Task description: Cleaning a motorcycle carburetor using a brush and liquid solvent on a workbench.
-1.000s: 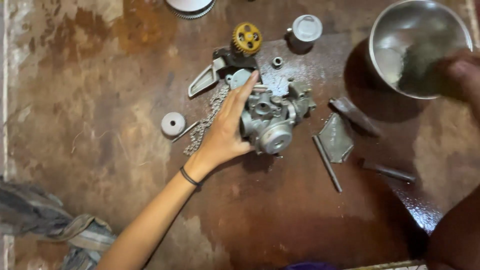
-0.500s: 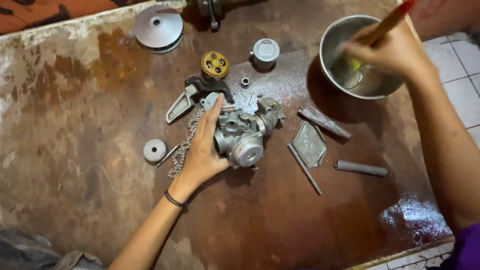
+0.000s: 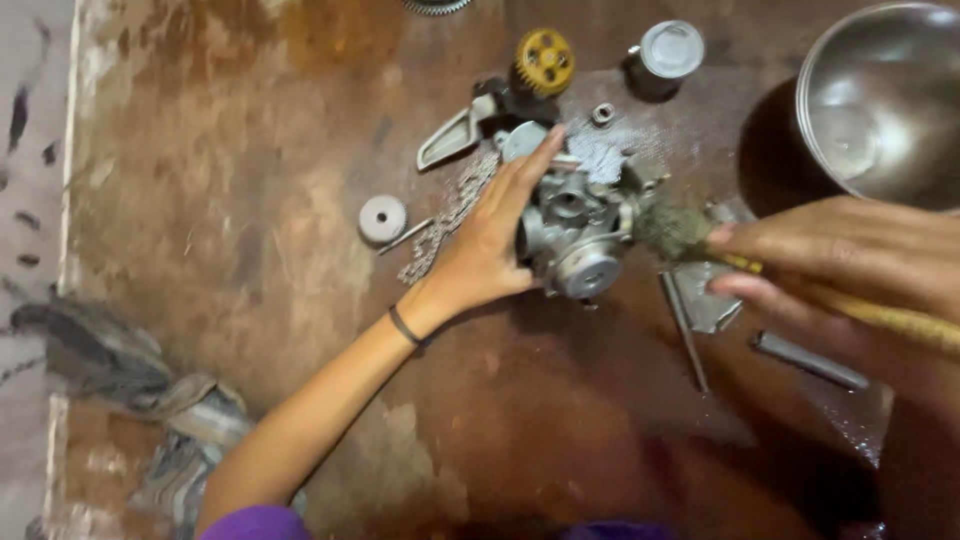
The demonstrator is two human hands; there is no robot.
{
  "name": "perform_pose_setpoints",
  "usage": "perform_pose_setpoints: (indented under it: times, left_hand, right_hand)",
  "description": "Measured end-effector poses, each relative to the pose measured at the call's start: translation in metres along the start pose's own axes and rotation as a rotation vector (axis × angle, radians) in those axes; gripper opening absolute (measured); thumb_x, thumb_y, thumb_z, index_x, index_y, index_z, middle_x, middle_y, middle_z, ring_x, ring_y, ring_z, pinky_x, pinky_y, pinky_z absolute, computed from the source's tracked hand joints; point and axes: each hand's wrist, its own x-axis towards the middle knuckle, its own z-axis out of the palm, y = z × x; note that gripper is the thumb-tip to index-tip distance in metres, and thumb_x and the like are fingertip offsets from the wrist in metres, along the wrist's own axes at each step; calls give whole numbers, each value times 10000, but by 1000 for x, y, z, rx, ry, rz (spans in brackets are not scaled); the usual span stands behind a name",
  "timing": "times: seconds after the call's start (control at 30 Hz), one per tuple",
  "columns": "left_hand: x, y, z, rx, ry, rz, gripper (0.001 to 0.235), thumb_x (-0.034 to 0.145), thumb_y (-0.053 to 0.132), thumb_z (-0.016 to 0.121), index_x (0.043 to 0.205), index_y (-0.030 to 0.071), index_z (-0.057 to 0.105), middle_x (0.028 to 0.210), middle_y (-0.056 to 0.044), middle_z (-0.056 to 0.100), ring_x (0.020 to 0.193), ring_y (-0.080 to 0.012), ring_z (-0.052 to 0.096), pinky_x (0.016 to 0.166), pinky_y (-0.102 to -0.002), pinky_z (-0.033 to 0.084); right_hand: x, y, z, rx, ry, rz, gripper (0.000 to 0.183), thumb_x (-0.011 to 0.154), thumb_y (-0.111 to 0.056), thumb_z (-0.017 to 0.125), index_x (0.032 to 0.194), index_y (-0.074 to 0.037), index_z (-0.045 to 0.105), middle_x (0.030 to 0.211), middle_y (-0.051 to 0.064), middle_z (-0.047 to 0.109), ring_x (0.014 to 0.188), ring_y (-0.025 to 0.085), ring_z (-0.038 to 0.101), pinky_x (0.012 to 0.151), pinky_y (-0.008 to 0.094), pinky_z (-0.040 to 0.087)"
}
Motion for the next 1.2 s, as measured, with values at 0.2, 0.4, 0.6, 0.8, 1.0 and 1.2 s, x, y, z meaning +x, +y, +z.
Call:
perform_pose_setpoints:
  times: [0.2, 0.4, 0.6, 0.8, 1.0, 1.2]
  left_hand:
    - [-1, -1, -2, 9, -10, 53, 1199, 650, 5, 808, 1669, 139, 191, 1740, -69, 272, 1596, -322, 366, 1383, -442, 287]
    - [-4, -10, 4, 19, 0, 74, 1205, 657, -28, 777, 1677, 163, 164, 1750, -35, 247, 1577, -290, 360, 1370, -446, 287]
    - [-3, -15, 9, 25, 15, 115, 1245, 678, 26, 845, 1678, 204, 126, 1752, -9, 205, 1614, -284, 328, 1345, -477, 237]
    - [-4, -12, 8, 29, 11, 89, 1253, 667, 47, 879, 1674, 203, 150, 1747, 1, 227, 1597, -283, 359, 1329, -474, 258]
    - [-4, -2, 3, 7, 7, 91, 1232, 701, 152, 934, 1675, 176, 179, 1720, -9, 257, 1540, -281, 413, 1322, -417, 308]
    - [-1, -3, 3, 6, -1, 77, 1212, 718, 187, 938, 1667, 161, 185, 1739, -43, 260, 1554, -312, 381, 1380, -448, 300]
  right_hand:
    - [48, -150, 78, -73, 10, -120, 197, 881, -166, 833, 1045, -89, 754, 915, 86, 771, 782, 199, 754, 671, 319, 616]
    - [38, -152, 86, -138, -89, 54, 171, 829, -183, 857, 939, -59, 816, 761, 75, 775, 565, 159, 705, 496, 307, 568]
    - [31, -144, 85, -128, -118, -27, 147, 830, -140, 847, 950, -63, 813, 800, 77, 782, 616, 157, 724, 526, 273, 568]
    - [45, -153, 71, -137, -204, 185, 188, 765, -196, 866, 921, -94, 843, 684, 66, 749, 530, 174, 681, 521, 326, 559]
    - [31, -130, 72, -106, -100, 28, 151, 859, -167, 829, 965, -59, 820, 779, 78, 758, 601, 171, 697, 541, 300, 547]
    - [37, -137, 64, -196, 0, 135, 119, 914, -182, 831, 976, -82, 807, 824, 73, 755, 651, 175, 702, 601, 311, 552]
